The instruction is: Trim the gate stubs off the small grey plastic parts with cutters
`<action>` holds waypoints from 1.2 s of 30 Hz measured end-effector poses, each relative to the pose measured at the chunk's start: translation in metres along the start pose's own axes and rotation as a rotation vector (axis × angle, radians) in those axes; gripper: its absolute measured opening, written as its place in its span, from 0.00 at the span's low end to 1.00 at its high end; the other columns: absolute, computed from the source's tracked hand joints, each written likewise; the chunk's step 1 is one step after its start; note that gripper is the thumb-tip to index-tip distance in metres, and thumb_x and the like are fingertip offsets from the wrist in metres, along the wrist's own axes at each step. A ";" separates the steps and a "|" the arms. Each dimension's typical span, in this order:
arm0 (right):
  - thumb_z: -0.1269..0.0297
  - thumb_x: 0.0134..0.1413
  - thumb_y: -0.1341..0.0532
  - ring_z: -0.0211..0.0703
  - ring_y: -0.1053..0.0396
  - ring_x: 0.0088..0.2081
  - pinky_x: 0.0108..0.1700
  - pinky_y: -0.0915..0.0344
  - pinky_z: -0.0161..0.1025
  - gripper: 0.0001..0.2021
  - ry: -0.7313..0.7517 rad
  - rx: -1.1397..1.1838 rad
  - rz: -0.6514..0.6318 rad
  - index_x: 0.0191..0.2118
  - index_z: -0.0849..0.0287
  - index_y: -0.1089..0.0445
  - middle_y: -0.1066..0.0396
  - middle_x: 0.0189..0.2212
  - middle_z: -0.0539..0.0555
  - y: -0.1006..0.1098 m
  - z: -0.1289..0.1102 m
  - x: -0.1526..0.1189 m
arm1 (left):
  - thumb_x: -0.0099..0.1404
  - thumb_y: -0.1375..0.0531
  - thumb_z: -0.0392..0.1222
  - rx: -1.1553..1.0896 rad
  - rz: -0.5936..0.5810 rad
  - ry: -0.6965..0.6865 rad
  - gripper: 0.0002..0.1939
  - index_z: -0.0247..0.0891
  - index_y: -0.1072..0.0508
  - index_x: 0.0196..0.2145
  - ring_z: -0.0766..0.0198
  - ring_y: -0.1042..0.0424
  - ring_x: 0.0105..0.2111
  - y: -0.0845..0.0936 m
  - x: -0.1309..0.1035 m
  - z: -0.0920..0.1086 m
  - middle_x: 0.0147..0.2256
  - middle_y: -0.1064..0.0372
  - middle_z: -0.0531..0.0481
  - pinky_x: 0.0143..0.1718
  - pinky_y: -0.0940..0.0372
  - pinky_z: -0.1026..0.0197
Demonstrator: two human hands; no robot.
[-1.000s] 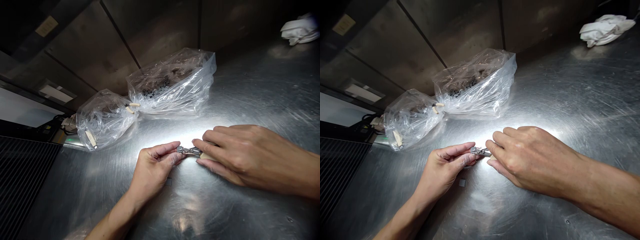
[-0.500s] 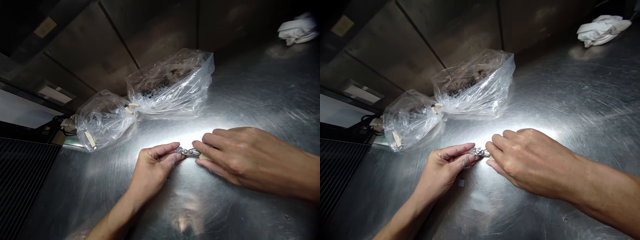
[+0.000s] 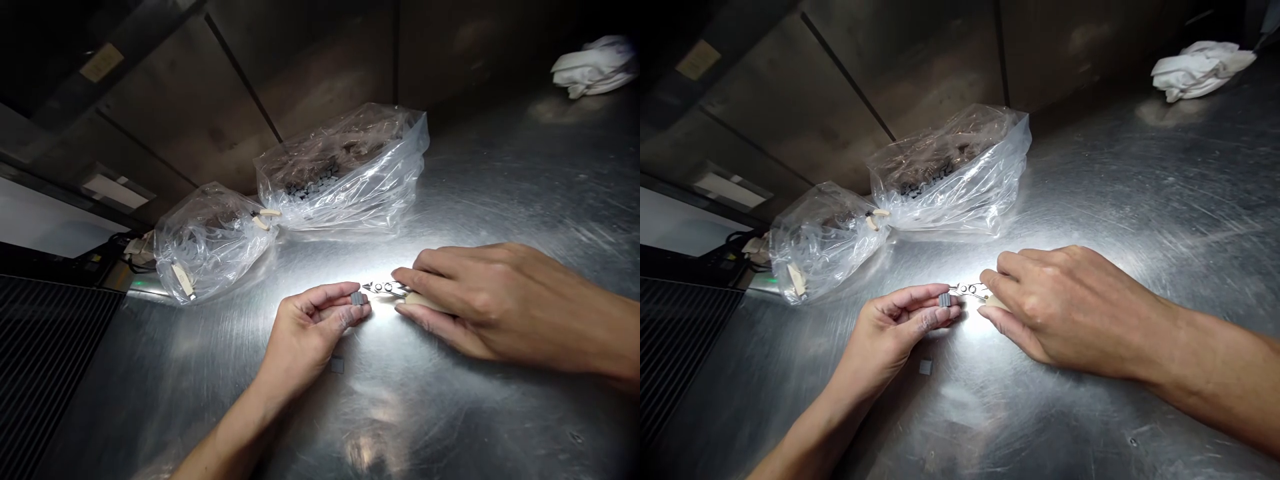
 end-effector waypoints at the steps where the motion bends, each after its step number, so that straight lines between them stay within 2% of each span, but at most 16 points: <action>1: 0.61 0.80 0.44 0.44 0.31 0.28 0.32 0.41 0.44 0.14 0.000 0.006 0.006 0.48 0.63 0.22 0.29 0.32 0.52 0.000 0.000 0.000 | 0.59 0.20 0.41 -0.002 0.001 0.004 0.18 0.35 0.12 0.45 0.54 0.12 0.42 0.000 0.000 0.000 0.38 0.13 0.42 0.51 0.20 0.58; 11: 0.58 0.78 0.42 0.47 0.29 0.31 0.36 0.38 0.46 0.15 0.012 0.077 -0.012 0.50 0.64 0.22 0.27 0.36 0.55 -0.003 -0.001 0.000 | 0.58 0.19 0.42 0.011 -0.001 0.016 0.19 0.35 0.13 0.46 0.50 0.12 0.43 0.001 0.000 0.001 0.37 0.13 0.43 0.54 0.20 0.52; 20: 0.59 0.79 0.43 0.46 0.31 0.31 0.37 0.40 0.45 0.15 0.011 0.064 -0.009 0.49 0.63 0.23 0.28 0.35 0.54 -0.003 -0.003 0.000 | 0.60 0.20 0.39 -0.029 -0.025 0.002 0.15 0.37 0.13 0.44 0.59 0.12 0.40 0.000 0.002 0.001 0.35 0.13 0.45 0.47 0.21 0.64; 32: 0.60 0.79 0.43 0.47 0.30 0.30 0.34 0.40 0.46 0.15 0.018 0.010 0.018 0.49 0.63 0.22 0.29 0.33 0.52 -0.001 -0.006 0.001 | 0.59 0.19 0.39 -0.060 -0.033 0.002 0.15 0.37 0.13 0.43 0.61 0.12 0.39 -0.001 0.000 0.003 0.35 0.13 0.46 0.46 0.21 0.67; 36: 0.61 0.80 0.44 0.46 0.30 0.30 0.34 0.40 0.46 0.15 0.036 0.000 0.024 0.46 0.63 0.22 0.30 0.31 0.51 -0.001 -0.006 0.002 | 0.59 0.19 0.39 -0.062 -0.034 0.004 0.14 0.37 0.13 0.43 0.62 0.12 0.38 -0.001 0.001 0.001 0.35 0.13 0.46 0.45 0.22 0.68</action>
Point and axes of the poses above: each hand's wrist, its own x-axis towards the middle knuckle, its own y-axis out of the back of the hand, z = x × y, the point moved 3 cm from there along x, towards the middle knuckle
